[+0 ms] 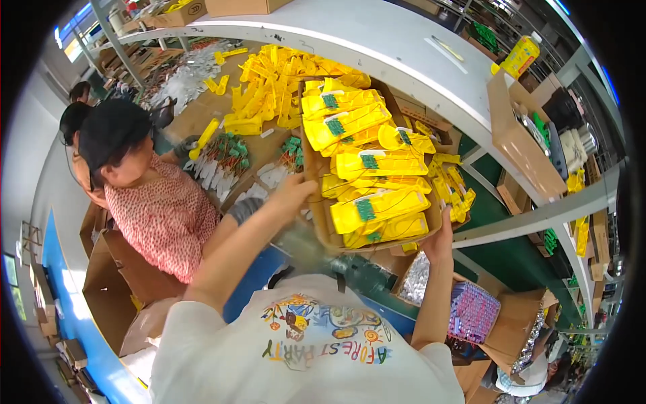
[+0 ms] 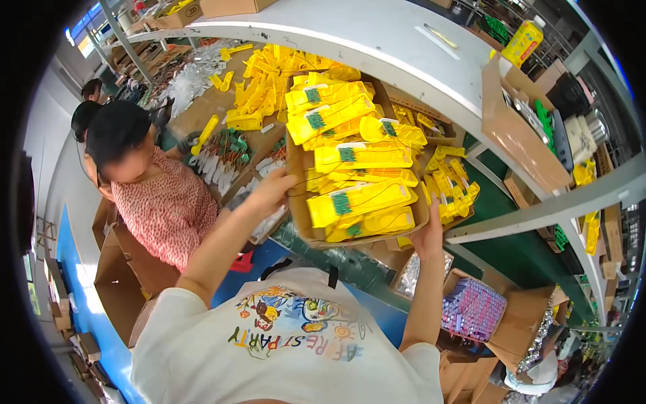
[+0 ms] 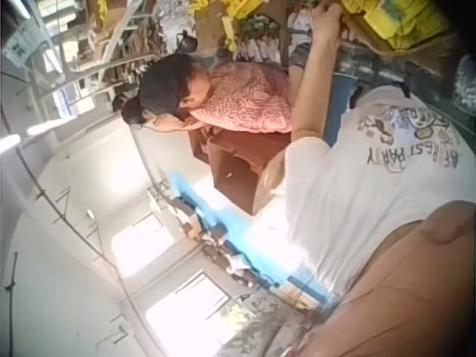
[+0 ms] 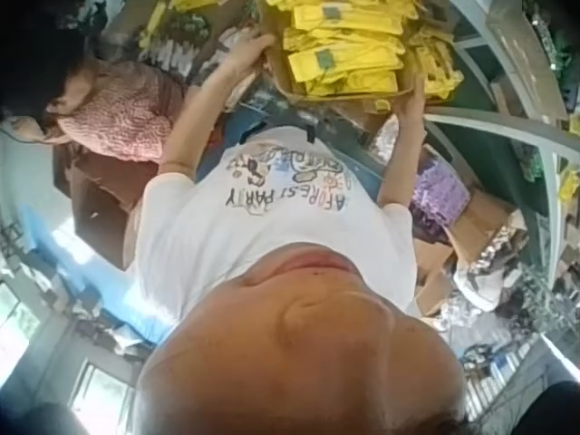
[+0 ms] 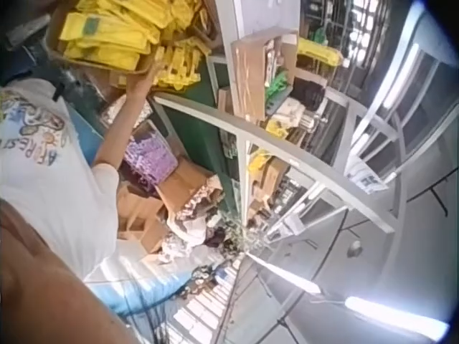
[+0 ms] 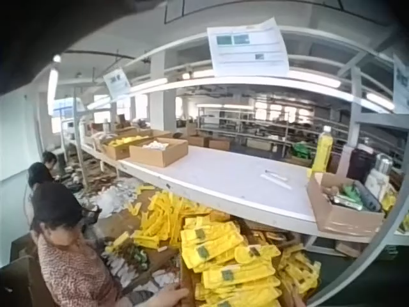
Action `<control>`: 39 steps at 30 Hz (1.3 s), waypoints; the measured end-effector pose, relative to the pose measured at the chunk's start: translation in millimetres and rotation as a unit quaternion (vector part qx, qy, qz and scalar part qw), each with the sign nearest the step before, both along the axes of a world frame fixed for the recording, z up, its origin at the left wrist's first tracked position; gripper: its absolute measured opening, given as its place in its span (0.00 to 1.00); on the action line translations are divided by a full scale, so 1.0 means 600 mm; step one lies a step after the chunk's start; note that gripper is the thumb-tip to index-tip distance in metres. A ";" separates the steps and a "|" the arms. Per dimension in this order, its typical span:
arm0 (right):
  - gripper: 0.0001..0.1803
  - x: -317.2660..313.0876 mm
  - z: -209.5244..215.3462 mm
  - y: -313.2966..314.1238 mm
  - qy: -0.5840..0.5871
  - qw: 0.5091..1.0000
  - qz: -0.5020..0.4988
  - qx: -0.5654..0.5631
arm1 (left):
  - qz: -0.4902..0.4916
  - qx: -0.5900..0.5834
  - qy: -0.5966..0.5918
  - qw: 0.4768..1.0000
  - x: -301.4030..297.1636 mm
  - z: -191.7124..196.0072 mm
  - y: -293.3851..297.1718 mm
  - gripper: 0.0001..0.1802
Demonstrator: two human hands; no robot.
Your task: Manually assembling yellow plastic solar lighting components at a factory production line.
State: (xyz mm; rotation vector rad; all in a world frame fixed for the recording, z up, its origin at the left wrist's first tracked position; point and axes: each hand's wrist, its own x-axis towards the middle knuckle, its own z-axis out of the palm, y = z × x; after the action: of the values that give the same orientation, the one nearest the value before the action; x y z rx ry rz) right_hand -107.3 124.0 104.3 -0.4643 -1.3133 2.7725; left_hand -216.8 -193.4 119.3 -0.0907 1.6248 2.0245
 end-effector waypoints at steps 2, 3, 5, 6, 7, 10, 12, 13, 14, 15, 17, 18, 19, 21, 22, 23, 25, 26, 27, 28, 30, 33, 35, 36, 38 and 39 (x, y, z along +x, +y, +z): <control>0.37 0.028 0.009 -0.009 -0.007 0.998 0.058 0.026 | -0.021 0.018 -0.012 1.000 0.032 0.011 -0.042 0.17; 0.39 0.041 0.015 -0.016 -0.011 0.992 0.116 0.056 | -0.027 0.014 -0.010 0.999 0.051 0.019 -0.063 0.18; 0.41 0.055 0.027 -0.034 0.004 0.989 0.142 0.041 | 0.008 0.048 -0.024 0.999 0.088 0.044 -0.086 0.13; 0.40 0.047 0.043 -0.040 0.041 0.987 0.150 -0.033 | 0.000 0.057 -0.031 0.998 0.108 0.073 -0.083 0.15; 0.38 0.038 0.049 -0.042 0.077 0.979 0.153 -0.108 | -0.011 0.063 -0.040 0.997 0.125 0.103 -0.082 0.16; 0.35 -0.021 0.061 -0.017 0.070 0.977 0.116 -0.164 | 0.016 0.069 -0.050 0.996 0.162 0.125 -0.102 0.17; 0.31 -0.038 0.100 -0.053 0.213 0.974 0.055 -0.046 | 0.031 0.069 -0.043 0.996 0.186 0.137 -0.108 0.17; 0.31 -0.035 0.115 -0.064 0.219 0.973 0.057 -0.048 | 0.043 0.070 -0.035 0.996 0.197 0.144 -0.112 0.17; 0.29 -0.032 0.130 -0.073 0.259 0.963 0.045 0.065 | 0.055 0.072 -0.027 0.996 0.204 0.150 -0.117 0.17; 0.27 -0.027 0.151 -0.079 0.298 0.938 0.032 0.177 | 0.059 0.073 -0.017 0.995 0.211 0.156 -0.129 0.17; 0.26 -0.014 0.188 -0.093 0.327 0.920 0.059 0.206 | 0.022 0.008 0.013 1.000 0.224 0.161 -0.155 0.26; 0.26 -0.007 0.204 -0.097 0.326 0.911 0.077 0.240 | 0.043 -0.013 0.021 0.999 0.233 0.182 -0.150 0.26; 0.26 -0.006 0.212 -0.098 0.323 0.901 0.095 0.272 | 0.047 -0.011 0.029 0.998 0.239 0.208 -0.138 0.26; 0.28 -0.001 0.225 -0.095 0.338 0.888 0.128 0.283 | 0.076 0.039 0.019 0.996 0.247 0.251 -0.109 0.14; 0.31 0.007 0.235 -0.115 0.334 0.919 0.095 0.188 | 0.035 0.044 0.015 0.998 0.237 0.252 -0.125 0.16; 0.33 0.009 0.243 -0.126 0.325 0.939 0.063 0.090 | 0.042 0.056 0.027 0.997 0.238 0.257 -0.131 0.19; 0.37 -0.002 0.248 -0.111 0.408 0.900 0.108 0.107 | 0.056 0.073 0.003 0.996 0.230 0.292 -0.122 0.20; 0.37 -0.006 0.254 -0.113 0.427 0.893 0.103 0.093 | 0.045 0.092 0.005 0.995 0.218 0.301 -0.128 0.20; 0.37 -0.008 0.263 -0.116 0.444 0.888 0.097 0.077 | 0.043 0.092 0.008 0.995 0.208 0.314 -0.130 0.20; 0.37 -0.024 0.273 -0.109 0.452 0.882 0.098 0.087 | 0.048 0.090 0.008 0.995 0.198 0.332 -0.129 0.21; 0.36 -0.040 0.306 -0.105 0.456 0.879 0.090 0.105 | 0.063 0.090 0.004 0.994 0.185 0.374 -0.116 0.22; 0.30 -0.065 0.350 -0.103 0.466 0.870 0.061 0.149 | 0.010 0.120 0.088 0.989 0.141 0.402 -0.113 0.22; 0.28 -0.076 0.376 -0.111 0.429 0.898 0.053 0.083 | 0.020 0.100 0.013 0.995 0.090 0.412 -0.115 0.20; 0.27 -0.088 0.385 -0.110 0.415 0.904 0.044 0.092 | -0.009 0.113 0.021 0.993 0.060 0.410 -0.111 0.23; 0.26 -0.119 0.384 -0.101 0.408 0.908 0.056 0.079 | -0.042 0.153 0.004 0.987 0.003 0.408 -0.097 0.25; 0.26 -0.138 0.378 -0.093 0.397 0.913 0.065 0.064 | -0.049 0.182 -0.022 0.982 -0.031 0.402 -0.090 0.25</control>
State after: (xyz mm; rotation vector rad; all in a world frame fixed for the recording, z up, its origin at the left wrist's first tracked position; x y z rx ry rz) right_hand -189.9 68.1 331.0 0.7139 -1.2909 2.4575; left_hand -235.1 -247.6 360.7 0.0760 1.1853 2.1876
